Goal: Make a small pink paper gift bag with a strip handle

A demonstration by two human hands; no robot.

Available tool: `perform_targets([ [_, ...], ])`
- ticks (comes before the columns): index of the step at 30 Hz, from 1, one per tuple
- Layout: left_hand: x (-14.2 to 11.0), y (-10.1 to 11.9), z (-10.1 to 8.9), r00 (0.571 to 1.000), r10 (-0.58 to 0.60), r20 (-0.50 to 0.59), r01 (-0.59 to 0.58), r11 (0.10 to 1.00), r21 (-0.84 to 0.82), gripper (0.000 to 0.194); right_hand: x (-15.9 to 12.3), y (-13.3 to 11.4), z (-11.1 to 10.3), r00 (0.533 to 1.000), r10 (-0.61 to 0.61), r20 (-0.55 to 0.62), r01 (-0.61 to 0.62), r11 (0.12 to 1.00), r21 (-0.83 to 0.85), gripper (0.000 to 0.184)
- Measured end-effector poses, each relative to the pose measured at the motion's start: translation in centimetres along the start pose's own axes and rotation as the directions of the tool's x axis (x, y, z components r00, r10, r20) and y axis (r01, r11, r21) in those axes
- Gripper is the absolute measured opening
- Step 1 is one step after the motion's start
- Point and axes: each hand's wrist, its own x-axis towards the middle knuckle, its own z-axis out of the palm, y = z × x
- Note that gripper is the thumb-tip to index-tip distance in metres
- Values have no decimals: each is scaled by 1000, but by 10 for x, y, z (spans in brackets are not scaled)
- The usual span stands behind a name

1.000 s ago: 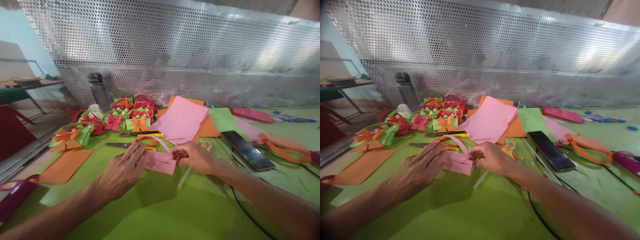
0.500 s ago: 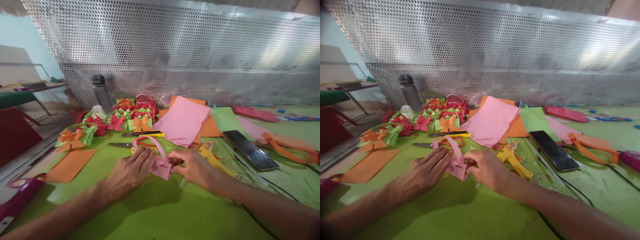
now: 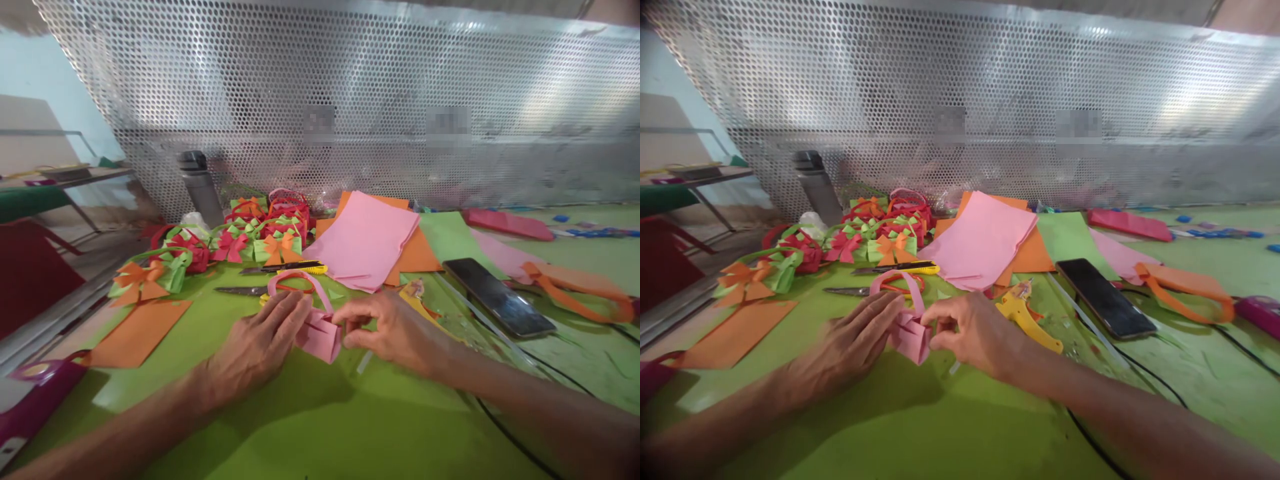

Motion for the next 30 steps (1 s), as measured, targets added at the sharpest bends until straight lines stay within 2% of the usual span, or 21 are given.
perform_targets([
  [4,1,1,-2,999,37,27,-36,999,-19,40,0,0,2,998,-32,45,30,999,32,18],
  [10,-3,2,0,998,29,47,-27,999,-42,34,1,1,0,989,-124,81,127,992,-28,17],
  [17,0,4,0,999,12,-50,-15,998,-59,27,-1,5,10,974,-202,102,215,967,-136,22],
  [20,6,4,-3,999,33,-43,-37,995,-95,24,-3,0,10,983,-147,107,161,977,-139,16],
  [24,10,2,-3,998,15,-69,-28,979,-203,22,-5,-8,5,982,-30,186,23,999,42,15],
  [27,11,2,-2,998,-12,-57,-7,948,-320,23,-5,-10,3,952,34,303,-111,964,242,16],
  [30,14,3,-3,999,-26,-39,8,911,-412,24,-5,-11,0,915,30,403,-189,913,362,19],
])
